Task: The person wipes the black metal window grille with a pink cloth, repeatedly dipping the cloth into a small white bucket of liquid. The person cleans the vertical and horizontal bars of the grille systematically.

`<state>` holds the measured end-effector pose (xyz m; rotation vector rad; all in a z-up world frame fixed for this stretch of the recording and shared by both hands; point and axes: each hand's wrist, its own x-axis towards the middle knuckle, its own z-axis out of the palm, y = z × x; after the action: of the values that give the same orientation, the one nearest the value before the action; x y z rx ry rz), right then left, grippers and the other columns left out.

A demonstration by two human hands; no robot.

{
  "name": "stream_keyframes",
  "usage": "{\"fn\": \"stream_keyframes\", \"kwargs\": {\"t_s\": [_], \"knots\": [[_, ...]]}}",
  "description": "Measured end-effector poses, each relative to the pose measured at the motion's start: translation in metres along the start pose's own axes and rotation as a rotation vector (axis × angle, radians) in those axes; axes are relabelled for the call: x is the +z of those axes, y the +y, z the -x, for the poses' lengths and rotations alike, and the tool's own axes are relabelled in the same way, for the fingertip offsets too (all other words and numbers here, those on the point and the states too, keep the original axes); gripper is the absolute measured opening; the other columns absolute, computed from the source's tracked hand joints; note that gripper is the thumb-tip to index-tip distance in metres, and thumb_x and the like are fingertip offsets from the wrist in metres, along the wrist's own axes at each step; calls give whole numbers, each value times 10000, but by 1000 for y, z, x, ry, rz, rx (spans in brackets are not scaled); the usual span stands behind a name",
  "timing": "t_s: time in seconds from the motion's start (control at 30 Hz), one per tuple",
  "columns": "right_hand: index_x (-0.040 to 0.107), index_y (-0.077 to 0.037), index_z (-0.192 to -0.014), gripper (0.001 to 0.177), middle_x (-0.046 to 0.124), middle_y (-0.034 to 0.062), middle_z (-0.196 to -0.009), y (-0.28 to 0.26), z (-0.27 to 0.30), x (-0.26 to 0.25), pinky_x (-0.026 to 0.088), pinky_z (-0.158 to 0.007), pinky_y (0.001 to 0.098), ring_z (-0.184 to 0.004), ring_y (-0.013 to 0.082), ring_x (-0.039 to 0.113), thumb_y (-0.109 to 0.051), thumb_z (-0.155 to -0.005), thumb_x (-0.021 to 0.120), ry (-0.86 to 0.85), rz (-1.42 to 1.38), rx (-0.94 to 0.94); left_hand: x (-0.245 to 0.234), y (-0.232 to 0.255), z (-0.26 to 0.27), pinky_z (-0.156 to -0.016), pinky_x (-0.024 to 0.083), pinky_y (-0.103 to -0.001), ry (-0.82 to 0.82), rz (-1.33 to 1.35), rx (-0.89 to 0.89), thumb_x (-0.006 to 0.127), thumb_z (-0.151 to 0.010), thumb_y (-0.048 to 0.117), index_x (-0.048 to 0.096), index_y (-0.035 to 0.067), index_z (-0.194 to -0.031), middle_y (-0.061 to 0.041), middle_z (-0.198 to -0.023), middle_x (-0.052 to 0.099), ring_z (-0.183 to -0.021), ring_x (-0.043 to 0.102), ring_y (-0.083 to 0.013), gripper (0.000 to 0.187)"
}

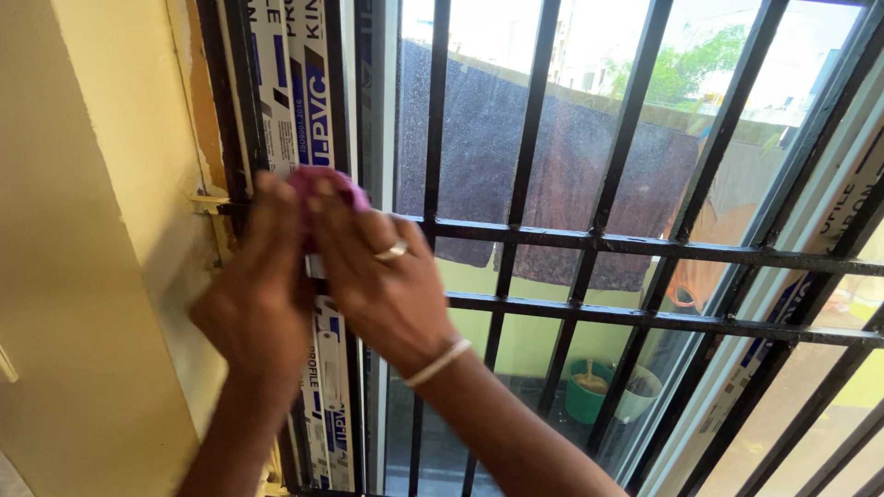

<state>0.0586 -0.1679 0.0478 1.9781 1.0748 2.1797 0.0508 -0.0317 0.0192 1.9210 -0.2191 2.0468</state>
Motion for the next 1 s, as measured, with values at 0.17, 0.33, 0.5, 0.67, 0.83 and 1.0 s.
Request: {"fn": "stream_keyframes", "kwargs": {"t_s": [0.17,0.33,0.5,0.67,0.83,1.0], "knots": [[728,-14,-1307,407,699,43,-1282,-11,-4,19,532,-853,290,-1115,168,546,-199,-946,762,-118,-34,48,-38,-25,-29,-776,604,-337,-245,-39,206,760,-838,91,671,125,-1367,-93,-1411,663,-938,760,-271,538],[716,-95,-1300,256,743,-3,-1225,16,12,-11,427,-803,253,-1064,133,519,-125,-1050,766,-48,7,31,-37,-14,-31,-739,598,-331,-306,148,128,799,-835,153,664,96,-1393,-94,-1363,682,-953,757,-259,577],[737,-99,-1215,386,767,32,-1083,28,5,-44,432,-782,363,-987,176,533,-263,-867,765,-203,20,153,-31,-14,-35,-733,599,-282,-304,254,55,761,-975,95,726,138,-1260,-80,-1237,749,-923,783,-179,290],[720,-21,-1266,403,738,21,-953,-4,-25,-24,442,-853,343,-1044,183,541,-292,-968,718,-278,215,80,-14,-15,-35,-653,557,-319,-267,184,107,707,-904,-21,717,94,-1112,-45,-1025,711,-837,736,-214,238],[685,-109,-948,243,665,7,-793,16,-16,-18,397,-798,401,-928,207,483,-350,-968,708,-374,-3,237,-13,-17,-29,-616,522,-358,-283,31,171,727,-854,-35,695,96,-1098,-18,-996,667,-808,718,-218,279],[670,-173,-936,205,645,-25,-787,40,10,-9,381,-832,395,-912,184,465,-354,-908,762,-405,-23,123,-8,-22,-31,-505,452,-370,-260,-135,241,781,-840,-4,726,110,-1037,22,-928,699,-638,678,-160,234]]}}
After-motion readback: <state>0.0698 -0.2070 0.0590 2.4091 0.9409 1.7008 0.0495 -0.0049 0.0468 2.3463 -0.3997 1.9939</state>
